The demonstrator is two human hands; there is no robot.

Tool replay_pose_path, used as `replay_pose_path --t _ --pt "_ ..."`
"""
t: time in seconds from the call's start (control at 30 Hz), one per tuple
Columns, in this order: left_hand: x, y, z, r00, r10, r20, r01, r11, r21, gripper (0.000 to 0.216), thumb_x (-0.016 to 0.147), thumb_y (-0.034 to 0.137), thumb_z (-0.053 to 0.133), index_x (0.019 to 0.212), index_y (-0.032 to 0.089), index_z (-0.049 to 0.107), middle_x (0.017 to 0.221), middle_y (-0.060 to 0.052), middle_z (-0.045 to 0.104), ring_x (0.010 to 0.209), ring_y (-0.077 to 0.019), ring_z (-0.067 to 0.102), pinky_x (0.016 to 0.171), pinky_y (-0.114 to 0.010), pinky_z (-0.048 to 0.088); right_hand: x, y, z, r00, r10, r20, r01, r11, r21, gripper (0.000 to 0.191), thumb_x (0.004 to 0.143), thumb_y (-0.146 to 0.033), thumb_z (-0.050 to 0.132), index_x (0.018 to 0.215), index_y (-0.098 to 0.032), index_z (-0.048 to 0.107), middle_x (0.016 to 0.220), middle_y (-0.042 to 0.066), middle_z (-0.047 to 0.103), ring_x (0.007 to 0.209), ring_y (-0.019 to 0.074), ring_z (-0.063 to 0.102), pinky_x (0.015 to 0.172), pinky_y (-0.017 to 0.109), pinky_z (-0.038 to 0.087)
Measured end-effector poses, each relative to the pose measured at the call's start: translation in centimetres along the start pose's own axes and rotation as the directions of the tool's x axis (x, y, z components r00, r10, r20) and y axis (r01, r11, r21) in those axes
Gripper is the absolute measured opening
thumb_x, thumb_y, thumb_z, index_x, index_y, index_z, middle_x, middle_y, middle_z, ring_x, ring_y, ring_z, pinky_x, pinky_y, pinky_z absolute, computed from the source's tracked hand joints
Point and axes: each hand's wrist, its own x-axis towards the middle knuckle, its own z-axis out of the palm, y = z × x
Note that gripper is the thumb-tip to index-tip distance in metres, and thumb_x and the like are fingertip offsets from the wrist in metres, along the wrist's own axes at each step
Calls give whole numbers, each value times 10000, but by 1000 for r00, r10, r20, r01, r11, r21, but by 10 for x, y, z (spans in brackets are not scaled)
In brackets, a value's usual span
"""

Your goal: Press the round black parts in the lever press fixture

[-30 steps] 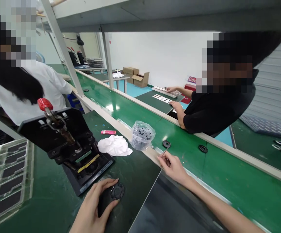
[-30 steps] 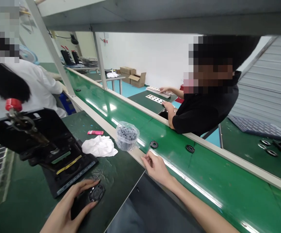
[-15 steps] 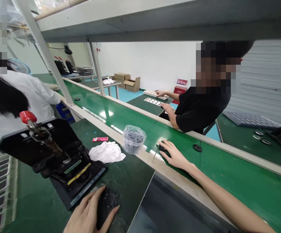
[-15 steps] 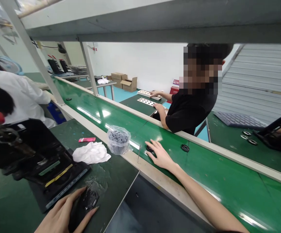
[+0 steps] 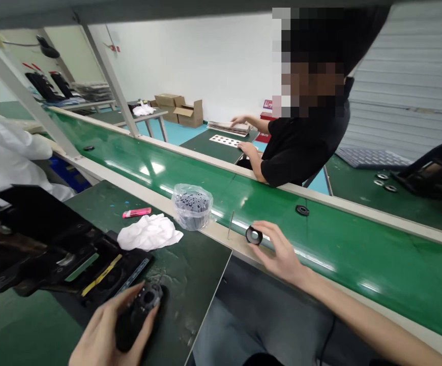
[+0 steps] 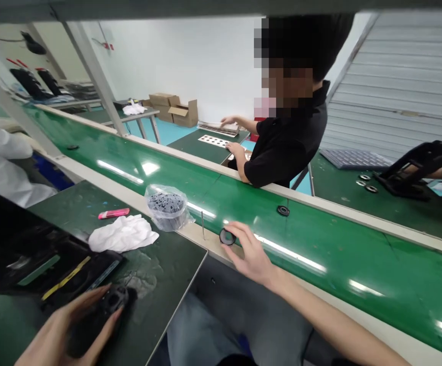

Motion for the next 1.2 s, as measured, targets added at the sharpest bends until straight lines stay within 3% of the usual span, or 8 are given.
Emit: replay_pose_path --t 0.1,0.17,0.23,0.33,0.4,0.47,0.77,1.2 --pt "11 7 -18 997 -30 -78 33 999 38 469 961 596 578 1266 241 591 1094 -90 725 887 -294 737 812 -444 650 -7 -14 0 985 -147 90 141 987 73 515 976 -154 649 1464 -195 490 1242 160 668 1186 253 682 1003 390 610" --pt "16 9 -28 996 -59 -63 63 996 70 439 977 546 579 1273 222 584 1107 -100 718 911 -278 731 828 -417 644 -8 -16 1 982 -158 107 150 985 82 474 970 -154 654 1424 -197 528 1207 148 684 1128 247 703 964 379 622" --pt "18 4 -34 991 -105 -83 112 990 86 394 986 499 575 1250 207 586 1110 -103 717 930 -265 724 843 -402 639 -8 -11 4 992 -96 76 93 995 45 388 965 -189 663 1346 -201 586 1168 134 698 1066 250 716 922 385 626" --pt "16 -7 -39 981 -175 -87 183 978 99 367 976 479 584 1216 200 595 1117 -94 719 954 -250 717 861 -389 632 -10 1 10 993 96 68 -96 995 7 283 971 -334 673 1223 -207 646 1123 109 709 1015 257 717 892 397 612" --pt "15 -13 -38 971 -224 -78 231 968 99 365 970 469 586 1215 198 593 1143 -93 714 979 -244 714 888 -389 625 -14 8 12 971 217 97 -222 974 36 310 969 -438 667 1183 -213 659 1111 92 709 999 252 714 901 397 600" --pt "15 -17 -36 966 -250 -63 255 963 85 361 968 462 586 1213 196 588 1170 -96 708 1018 -243 708 921 -392 617 -17 12 13 956 261 133 -270 961 58 344 966 -490 657 1177 -219 661 1121 85 705 1001 251 710 913 400 587" --pt "24 -18 -28 967 -254 -3 254 965 69 385 967 458 580 1249 197 573 1197 -101 706 1078 -262 694 979 -430 597 -8 2 12 986 11 168 -10 1000 -4 267 1016 -375 576 1210 -194 608 1134 106 689 1001 237 702 871 351 568" --pt "25 -22 -32 973 -231 28 229 972 44 387 993 460 568 1274 194 564 1248 -100 687 1119 -259 689 1000 -422 602 -8 3 13 983 10 185 -8 1000 -13 258 1023 -366 571 1215 -195 602 1127 104 690 997 230 703 878 343 570"
